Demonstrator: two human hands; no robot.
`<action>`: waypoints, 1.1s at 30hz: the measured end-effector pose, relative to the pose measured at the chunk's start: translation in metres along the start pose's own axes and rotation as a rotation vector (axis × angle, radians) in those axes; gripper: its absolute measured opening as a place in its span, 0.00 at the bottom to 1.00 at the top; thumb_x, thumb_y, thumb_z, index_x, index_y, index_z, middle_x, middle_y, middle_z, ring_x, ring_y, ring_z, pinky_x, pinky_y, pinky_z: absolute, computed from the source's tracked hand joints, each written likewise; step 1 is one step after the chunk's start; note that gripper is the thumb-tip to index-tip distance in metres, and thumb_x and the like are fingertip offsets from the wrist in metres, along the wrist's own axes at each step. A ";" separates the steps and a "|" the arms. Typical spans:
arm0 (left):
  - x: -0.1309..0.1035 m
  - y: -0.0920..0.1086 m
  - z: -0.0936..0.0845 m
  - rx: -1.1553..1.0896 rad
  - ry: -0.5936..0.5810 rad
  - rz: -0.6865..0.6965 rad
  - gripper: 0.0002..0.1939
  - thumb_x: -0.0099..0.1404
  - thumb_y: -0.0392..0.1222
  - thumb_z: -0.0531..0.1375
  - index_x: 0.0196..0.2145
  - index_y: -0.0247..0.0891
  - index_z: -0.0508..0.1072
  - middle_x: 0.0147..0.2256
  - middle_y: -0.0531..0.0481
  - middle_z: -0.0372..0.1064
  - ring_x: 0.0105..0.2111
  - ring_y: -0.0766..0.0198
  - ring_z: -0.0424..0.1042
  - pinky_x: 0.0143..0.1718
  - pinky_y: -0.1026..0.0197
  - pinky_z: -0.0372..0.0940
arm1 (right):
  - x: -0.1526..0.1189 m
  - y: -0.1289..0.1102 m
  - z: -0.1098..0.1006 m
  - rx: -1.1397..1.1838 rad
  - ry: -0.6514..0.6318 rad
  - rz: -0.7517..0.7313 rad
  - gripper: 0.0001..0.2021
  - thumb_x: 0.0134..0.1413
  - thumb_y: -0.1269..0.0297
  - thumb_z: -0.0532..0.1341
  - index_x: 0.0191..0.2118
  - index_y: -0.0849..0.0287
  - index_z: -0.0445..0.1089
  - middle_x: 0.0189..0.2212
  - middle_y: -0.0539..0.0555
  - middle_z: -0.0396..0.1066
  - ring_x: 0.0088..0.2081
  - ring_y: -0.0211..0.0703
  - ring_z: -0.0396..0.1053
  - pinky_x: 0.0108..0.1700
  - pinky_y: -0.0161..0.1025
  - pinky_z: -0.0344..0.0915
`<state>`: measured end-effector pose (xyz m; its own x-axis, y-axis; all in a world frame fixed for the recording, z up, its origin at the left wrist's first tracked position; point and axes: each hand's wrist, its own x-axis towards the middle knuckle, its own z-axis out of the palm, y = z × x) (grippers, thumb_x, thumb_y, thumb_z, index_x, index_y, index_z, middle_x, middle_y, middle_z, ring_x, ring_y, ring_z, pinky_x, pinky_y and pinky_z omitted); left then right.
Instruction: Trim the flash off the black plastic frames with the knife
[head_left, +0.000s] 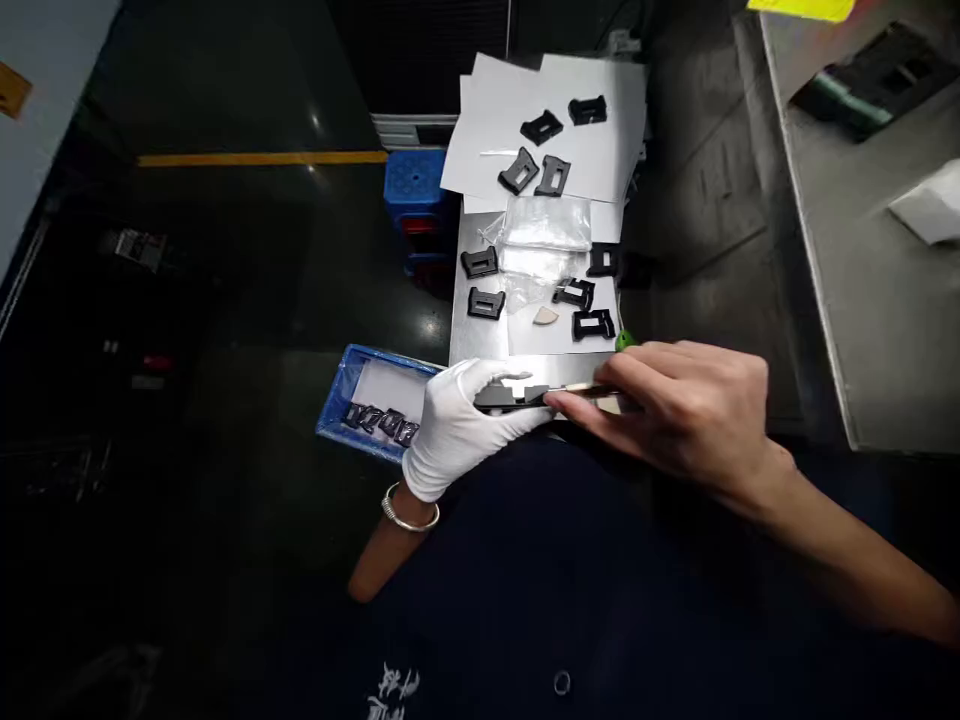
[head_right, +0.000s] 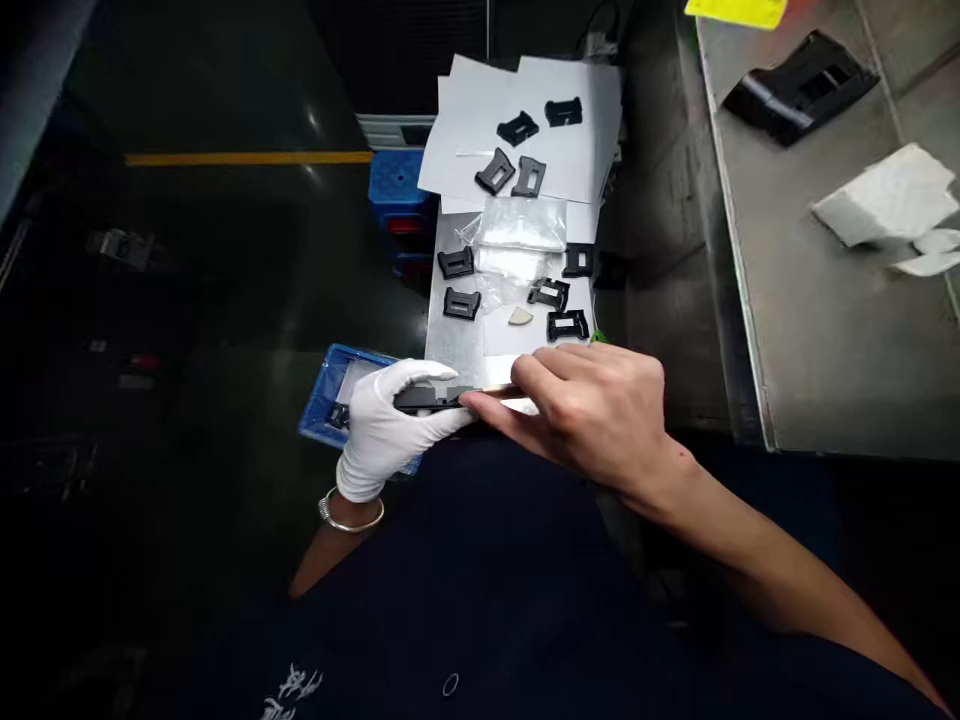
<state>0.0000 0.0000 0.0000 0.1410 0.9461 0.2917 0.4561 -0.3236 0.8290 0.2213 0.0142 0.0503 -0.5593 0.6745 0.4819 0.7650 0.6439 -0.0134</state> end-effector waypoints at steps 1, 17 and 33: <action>0.000 0.001 0.000 0.008 -0.004 0.004 0.18 0.57 0.50 0.74 0.40 0.38 0.79 0.34 0.50 0.78 0.33 0.64 0.77 0.38 0.63 0.70 | 0.000 0.000 0.000 0.000 0.003 -0.005 0.24 0.63 0.48 0.64 0.22 0.58 0.65 0.17 0.47 0.64 0.20 0.34 0.59 0.27 0.38 0.49; 0.000 -0.004 0.001 0.002 0.004 0.110 0.15 0.57 0.48 0.74 0.33 0.35 0.77 0.29 0.50 0.75 0.29 0.65 0.74 0.32 0.62 0.67 | -0.003 0.000 -0.003 0.039 -0.037 0.032 0.25 0.64 0.45 0.62 0.21 0.57 0.65 0.16 0.49 0.65 0.20 0.36 0.61 0.27 0.39 0.49; 0.001 0.009 -0.001 -0.100 -0.058 -0.150 0.18 0.53 0.50 0.76 0.38 0.38 0.81 0.32 0.51 0.80 0.30 0.62 0.80 0.33 0.63 0.75 | 0.012 0.016 -0.005 0.620 -0.139 0.114 0.08 0.64 0.75 0.56 0.44 0.61 0.71 0.33 0.54 0.75 0.31 0.40 0.73 0.33 0.37 0.66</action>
<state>0.0037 -0.0017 0.0086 0.1300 0.9823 0.1352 0.3868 -0.1757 0.9053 0.2284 0.0304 0.0601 -0.5534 0.7646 0.3302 0.5187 0.6266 -0.5817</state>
